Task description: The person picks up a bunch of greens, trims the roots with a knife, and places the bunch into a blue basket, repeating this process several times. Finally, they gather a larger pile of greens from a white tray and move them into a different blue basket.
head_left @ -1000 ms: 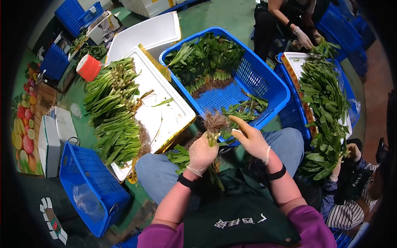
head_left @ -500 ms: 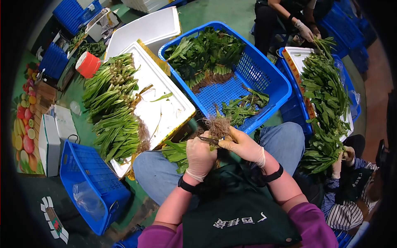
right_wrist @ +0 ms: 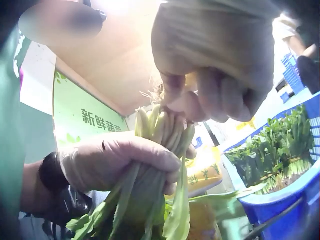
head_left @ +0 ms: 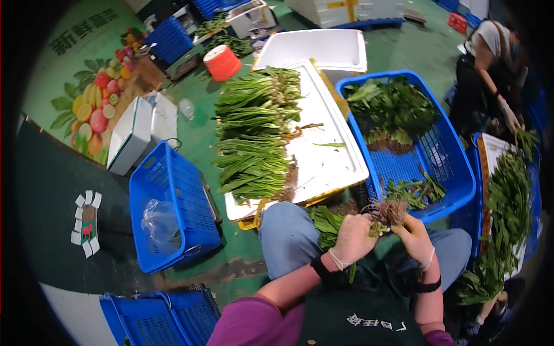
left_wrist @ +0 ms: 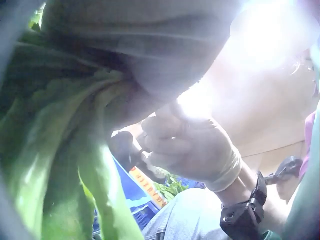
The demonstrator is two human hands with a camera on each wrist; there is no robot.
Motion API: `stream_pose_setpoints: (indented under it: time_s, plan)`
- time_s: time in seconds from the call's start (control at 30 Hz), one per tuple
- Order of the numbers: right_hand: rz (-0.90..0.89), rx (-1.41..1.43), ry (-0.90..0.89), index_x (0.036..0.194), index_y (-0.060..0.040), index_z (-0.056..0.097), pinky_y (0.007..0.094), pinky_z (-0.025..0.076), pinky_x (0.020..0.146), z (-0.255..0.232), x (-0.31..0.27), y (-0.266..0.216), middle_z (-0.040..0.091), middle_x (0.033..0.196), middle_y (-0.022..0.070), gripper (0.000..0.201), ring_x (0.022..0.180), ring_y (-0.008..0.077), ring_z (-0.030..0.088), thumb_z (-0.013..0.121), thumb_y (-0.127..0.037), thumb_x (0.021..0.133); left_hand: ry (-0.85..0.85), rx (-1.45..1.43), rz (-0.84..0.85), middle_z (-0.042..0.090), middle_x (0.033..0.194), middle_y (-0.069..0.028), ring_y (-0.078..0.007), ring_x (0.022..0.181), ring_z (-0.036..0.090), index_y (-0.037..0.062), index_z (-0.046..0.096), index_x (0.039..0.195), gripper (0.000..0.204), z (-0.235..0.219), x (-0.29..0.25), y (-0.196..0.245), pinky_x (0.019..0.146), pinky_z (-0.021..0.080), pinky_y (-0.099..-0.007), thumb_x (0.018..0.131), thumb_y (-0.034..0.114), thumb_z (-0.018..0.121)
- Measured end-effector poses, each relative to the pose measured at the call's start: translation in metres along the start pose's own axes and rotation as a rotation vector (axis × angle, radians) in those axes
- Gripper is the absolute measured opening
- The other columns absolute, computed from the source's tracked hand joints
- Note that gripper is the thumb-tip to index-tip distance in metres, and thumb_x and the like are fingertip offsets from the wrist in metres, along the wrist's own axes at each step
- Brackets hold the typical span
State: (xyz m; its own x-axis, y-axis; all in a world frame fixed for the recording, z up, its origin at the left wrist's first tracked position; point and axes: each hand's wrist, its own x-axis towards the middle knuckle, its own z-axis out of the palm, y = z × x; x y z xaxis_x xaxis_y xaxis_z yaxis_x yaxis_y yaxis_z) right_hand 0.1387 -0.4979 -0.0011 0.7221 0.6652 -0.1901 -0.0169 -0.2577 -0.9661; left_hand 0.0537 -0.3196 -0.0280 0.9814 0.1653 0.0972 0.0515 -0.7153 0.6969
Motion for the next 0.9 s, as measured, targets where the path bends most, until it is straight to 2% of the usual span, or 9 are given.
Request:
stream_pose_setpoints:
  time_s: [0.27, 0.43, 0.53, 0.67, 0.7, 0.73, 0.8, 0.83, 0.9]
  plan:
    - [-0.089, -0.268, 0.024, 0.111, 0.0007, 0.07, 0.0326, 0.05, 0.075, -0.003, 0.007, 0.005, 0.071, 0.091, 0.0134, 0.021, 0.083, 0.015, 0.063, 0.061, -0.012, 0.096, 0.023, -0.228, -0.056, 0.067, 0.085, -0.0183, -0.0405, 0.086, 0.063, 0.0046, 0.067, 0.098, 0.022, -0.02, -0.015, 0.004, 0.077, 0.047, -0.0483, 0.081, 0.018, 0.071]
    - [-0.065, -0.101, 0.011, 0.127, 0.0002, 0.064, 0.0298, 0.048, 0.093, -0.009, 0.015, 0.013, 0.071, 0.115, 0.0108, 0.031, 0.105, 0.0147, 0.064, 0.055, -0.012, 0.101, 0.121, -0.294, -0.038, 0.07, 0.101, -0.0167, -0.0372, 0.092, 0.065, 0.004, 0.067, 0.116, 0.042, -0.031, -0.029, 0.005, 0.085, 0.049, -0.0423, 0.076, 0.012, 0.079]
    - [-0.071, -0.094, -0.123, 0.139, 0.0021, 0.054, 0.0318, 0.045, 0.102, 0.002, 0.019, 0.019, 0.066, 0.129, 0.014, 0.044, 0.118, 0.0188, 0.06, 0.056, -0.02, 0.102, 0.302, -0.746, 0.046, 0.071, 0.103, -0.0098, -0.0207, 0.096, 0.068, -0.0005, 0.065, 0.116, 0.03, -0.015, -0.04, -0.019, 0.083, 0.054, -0.0337, 0.088, 0.006, 0.072]
    - [0.074, -0.351, -0.067, 0.14, 0.0025, 0.052, 0.0314, 0.047, 0.099, 0.01, 0.013, 0.058, 0.065, 0.122, 0.023, 0.057, 0.114, 0.0247, 0.064, 0.062, -0.034, 0.097, 0.064, -1.016, -0.158, 0.069, 0.12, -0.006, -0.0112, 0.107, 0.064, -0.0011, 0.06, 0.129, 0.04, -0.081, -0.027, 0.005, 0.093, 0.053, -0.0282, 0.09, 0.001, 0.071]
    - [0.131, -0.288, -0.029, 0.14, 0.0028, 0.051, 0.0329, 0.049, 0.093, 0.005, 0.012, 0.025, 0.069, 0.114, 0.0184, 0.055, 0.104, 0.0236, 0.065, 0.059, -0.033, 0.1, 0.063, -0.899, -0.126, 0.069, 0.121, -0.0067, -0.0118, 0.107, 0.065, -0.0013, 0.06, 0.13, 0.042, -0.086, -0.025, 0.002, 0.096, 0.052, -0.0279, 0.09, 0.002, 0.072]
    - [-0.115, -0.173, 0.074, 0.142, 0.0009, 0.051, 0.0291, 0.048, 0.072, 0.003, 0.016, 0.044, 0.066, 0.088, 0.0056, 0.053, 0.078, 0.0155, 0.059, 0.057, -0.033, 0.101, 0.071, -0.88, -0.109, 0.07, 0.118, -0.0062, -0.0121, 0.106, 0.066, -0.0013, 0.062, 0.127, 0.039, -0.089, -0.022, 0.007, 0.095, 0.052, -0.0277, 0.09, 0.002, 0.072]
    - [0.12, 0.288, -0.057, 0.144, -0.0021, 0.05, 0.0234, 0.034, 0.057, -0.01, 0.003, -0.026, 0.048, 0.072, -0.0061, 0.051, 0.063, 0.006, 0.042, 0.057, -0.03, 0.102, 0.009, -0.855, -0.092, 0.07, 0.118, -0.0062, -0.0125, 0.106, 0.066, -0.002, 0.062, 0.127, 0.039, -0.086, -0.015, 0.004, 0.094, 0.052, -0.0279, 0.089, 0.002, 0.071]
    - [0.092, 0.4, -0.104, 0.147, -0.005, 0.048, 0.0196, 0.025, 0.055, -0.01, -0.003, -0.042, 0.037, 0.07, -0.0087, 0.052, 0.062, 0.0017, 0.033, 0.057, -0.03, 0.102, 0.012, -0.897, -0.107, 0.07, 0.115, -0.0053, -0.012, 0.103, 0.066, -0.0023, 0.062, 0.123, 0.036, -0.082, -0.012, 0.008, 0.091, 0.052, -0.028, 0.089, 0.002, 0.071]
    - [0.039, 0.415, -0.194, 0.15, -0.0012, 0.042, 0.0204, 0.029, 0.056, -0.01, -0.007, -0.062, 0.039, 0.07, -0.0079, 0.057, 0.063, 0.0023, 0.035, 0.059, -0.025, 0.101, -0.045, -0.896, -0.104, 0.07, 0.113, -0.0044, -0.0109, 0.102, 0.066, -0.0022, 0.063, 0.12, 0.034, -0.076, -0.007, 0.01, 0.091, 0.052, -0.0272, 0.088, 0.003, 0.072]
